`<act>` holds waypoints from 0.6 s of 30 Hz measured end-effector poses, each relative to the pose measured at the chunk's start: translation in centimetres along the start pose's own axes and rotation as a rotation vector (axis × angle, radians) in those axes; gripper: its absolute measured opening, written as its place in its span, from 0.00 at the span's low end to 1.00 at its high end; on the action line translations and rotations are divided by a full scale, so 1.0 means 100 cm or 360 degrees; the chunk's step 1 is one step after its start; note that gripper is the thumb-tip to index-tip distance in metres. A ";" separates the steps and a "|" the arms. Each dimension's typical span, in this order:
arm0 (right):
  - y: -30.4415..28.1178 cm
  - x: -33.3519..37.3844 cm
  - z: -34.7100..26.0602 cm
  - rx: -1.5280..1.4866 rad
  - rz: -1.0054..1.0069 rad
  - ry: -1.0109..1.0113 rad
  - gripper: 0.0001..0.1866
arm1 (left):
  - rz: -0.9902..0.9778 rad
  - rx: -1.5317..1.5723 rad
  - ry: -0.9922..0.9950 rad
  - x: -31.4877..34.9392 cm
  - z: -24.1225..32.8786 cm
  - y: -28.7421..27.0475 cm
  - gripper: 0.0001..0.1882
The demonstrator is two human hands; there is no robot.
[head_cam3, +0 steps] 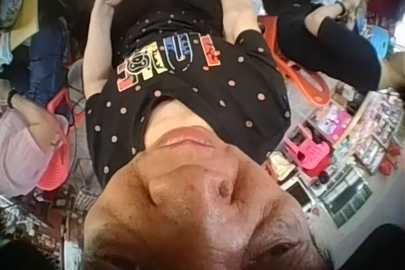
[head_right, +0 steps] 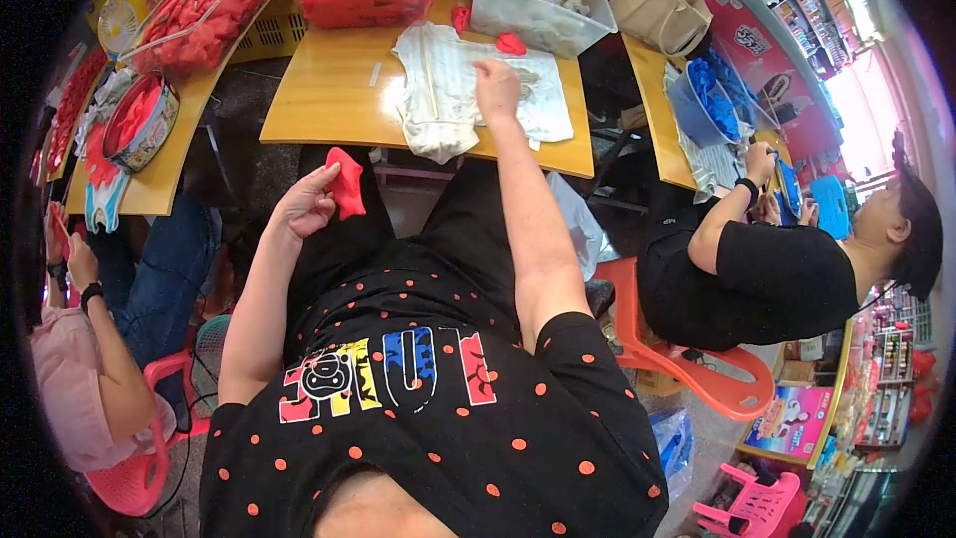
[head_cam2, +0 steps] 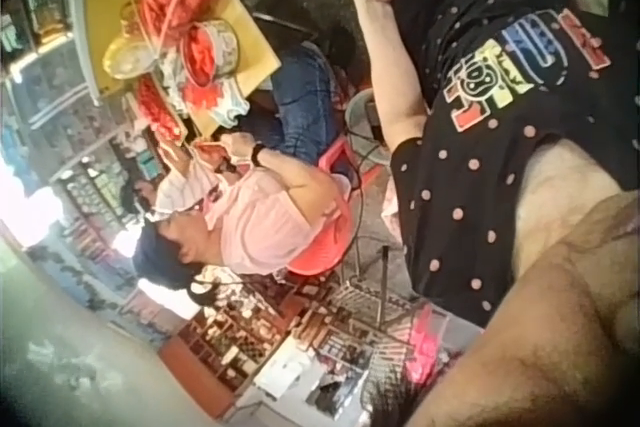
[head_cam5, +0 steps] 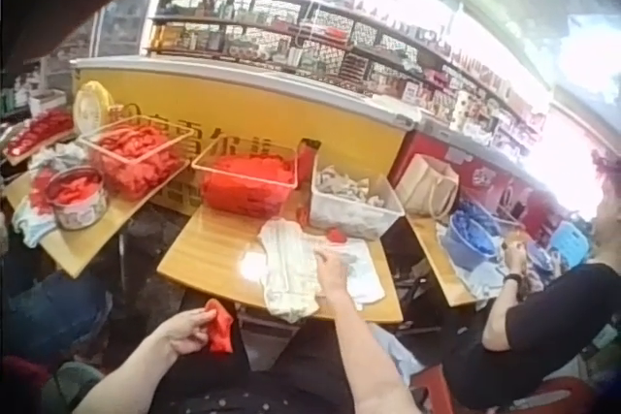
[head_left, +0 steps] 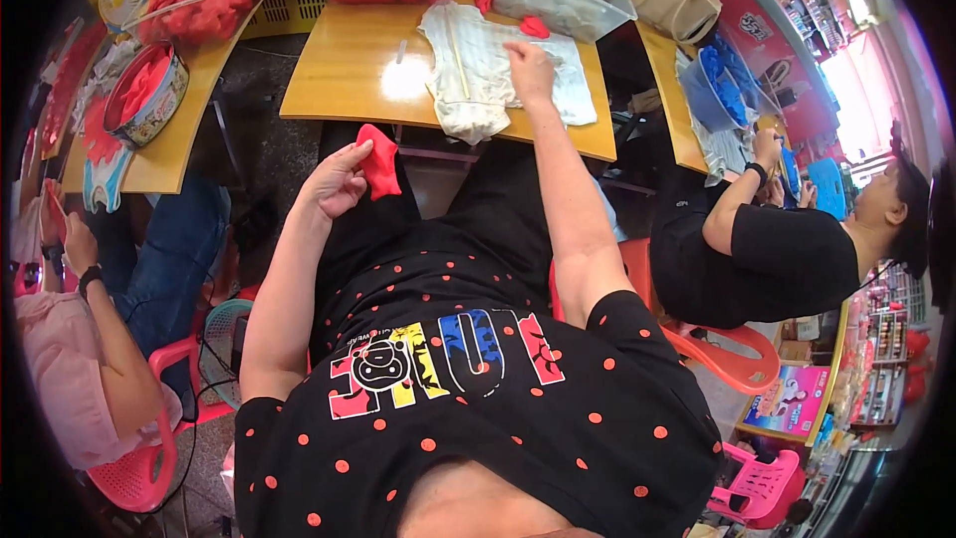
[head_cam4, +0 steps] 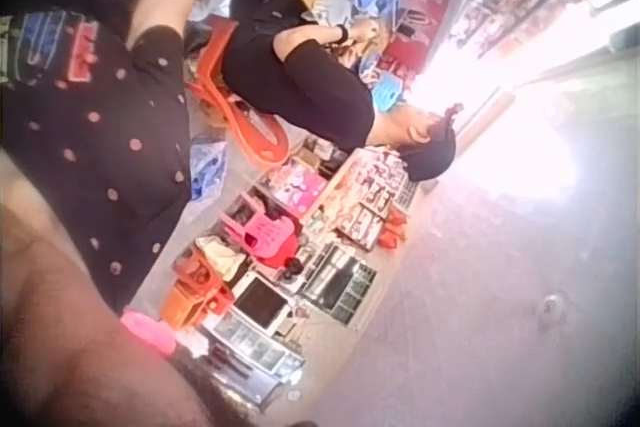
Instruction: The recorder is assembling small red fabric decorations by stuffing them and using a wooden stick to assist in the process.
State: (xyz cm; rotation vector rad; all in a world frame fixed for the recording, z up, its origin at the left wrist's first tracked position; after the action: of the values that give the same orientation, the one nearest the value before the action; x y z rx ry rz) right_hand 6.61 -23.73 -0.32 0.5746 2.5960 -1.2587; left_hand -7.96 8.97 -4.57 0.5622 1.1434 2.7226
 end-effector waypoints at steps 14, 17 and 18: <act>-0.040 -0.024 0.066 0.0436 -0.0383 -0.0462 0.15 | 0.0039 -0.0001 -0.0001 -0.001 -0.003 0.000 0.06; -0.052 -0.026 0.068 0.0280 -0.0289 -0.0199 0.12 | 0.0085 -0.0013 0.0008 -0.001 -0.005 0.000 0.06; -0.058 -0.028 0.080 -0.0317 -0.0293 0.0104 0.11 | 0.0066 -0.0016 -0.0006 -0.002 -0.005 0.001 0.06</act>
State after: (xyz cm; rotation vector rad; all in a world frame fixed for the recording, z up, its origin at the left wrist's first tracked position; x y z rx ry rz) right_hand 6.78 -34.05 -0.21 0.3529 2.8402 -1.0268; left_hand -7.96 8.49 -4.90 0.5961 1.1288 2.7592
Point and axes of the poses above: each hand's wrist, its own x-axis away from the middle knuckle, its own y-axis out of the palm, z = x × y, the point moved 1 cm from there along -x, towards the middle knuckle, and after that the axes turned 14 degrees about y, right-handed, at the moved point
